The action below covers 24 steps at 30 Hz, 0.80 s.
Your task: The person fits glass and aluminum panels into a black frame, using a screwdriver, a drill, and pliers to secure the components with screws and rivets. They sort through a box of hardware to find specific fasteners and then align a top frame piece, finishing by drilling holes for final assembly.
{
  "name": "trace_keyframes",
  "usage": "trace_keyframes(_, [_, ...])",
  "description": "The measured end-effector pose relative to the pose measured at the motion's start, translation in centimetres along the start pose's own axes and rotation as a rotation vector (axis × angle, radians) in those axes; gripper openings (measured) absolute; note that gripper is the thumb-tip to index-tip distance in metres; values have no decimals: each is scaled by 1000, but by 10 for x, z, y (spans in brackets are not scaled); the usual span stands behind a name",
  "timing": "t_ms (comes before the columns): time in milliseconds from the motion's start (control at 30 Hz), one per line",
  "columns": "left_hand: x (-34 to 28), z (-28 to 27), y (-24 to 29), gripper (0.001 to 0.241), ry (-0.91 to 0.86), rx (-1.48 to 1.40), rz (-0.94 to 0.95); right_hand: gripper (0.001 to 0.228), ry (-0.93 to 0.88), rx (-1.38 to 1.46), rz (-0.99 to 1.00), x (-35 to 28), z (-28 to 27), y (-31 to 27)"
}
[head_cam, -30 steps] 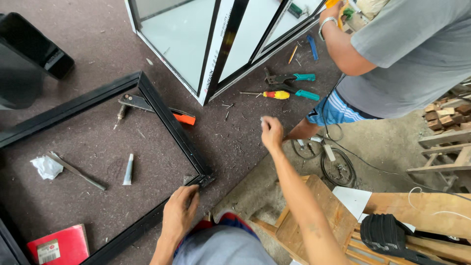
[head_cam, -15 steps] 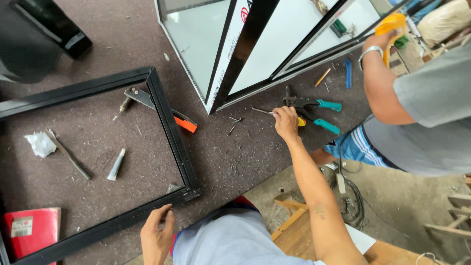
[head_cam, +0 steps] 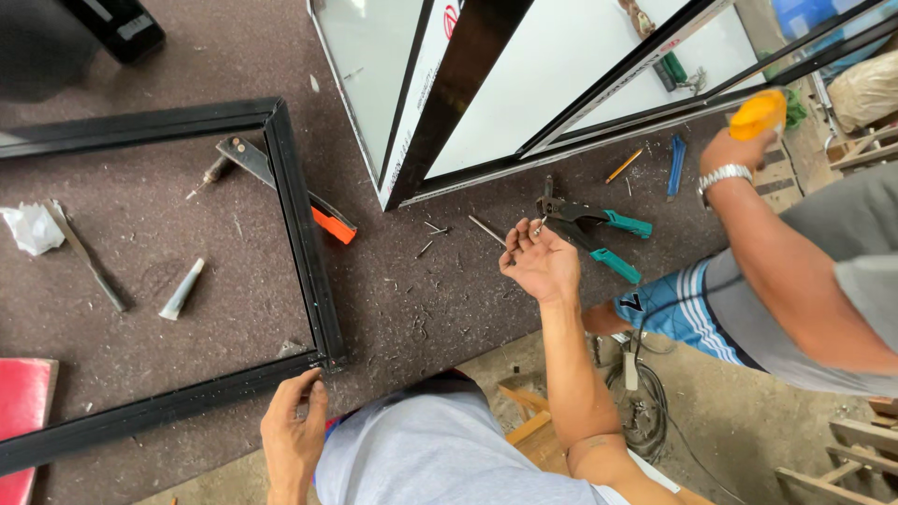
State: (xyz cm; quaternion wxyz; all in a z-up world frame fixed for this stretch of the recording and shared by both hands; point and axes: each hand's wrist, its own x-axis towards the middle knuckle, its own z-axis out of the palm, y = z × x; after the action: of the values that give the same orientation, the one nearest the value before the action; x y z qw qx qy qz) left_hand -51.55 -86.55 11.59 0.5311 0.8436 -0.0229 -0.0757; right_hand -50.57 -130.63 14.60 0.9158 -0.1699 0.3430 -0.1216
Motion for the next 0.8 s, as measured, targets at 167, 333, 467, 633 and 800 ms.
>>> trace_keyframes(167, [-8,6,-4,23,31,37,-29,12,32,-7,24,3,3,-2])
trace_keyframes(333, [-20,18,-5,24,14,67,-98,13,19,8,49,10,-13,-11])
trace_keyframes(467, [-25,25,-3,24,27,63,-47,10,52,-134,-116,30,-34,-14])
trace_keyframes(633, [-29,26,-2,25,15,64,-73,7,201,-2068,-1279,56,-67,8])
trace_keyframes(800, [-34,31,-5,23,19,85,-57,10,-7,-2231,-1299,63,-107,2])
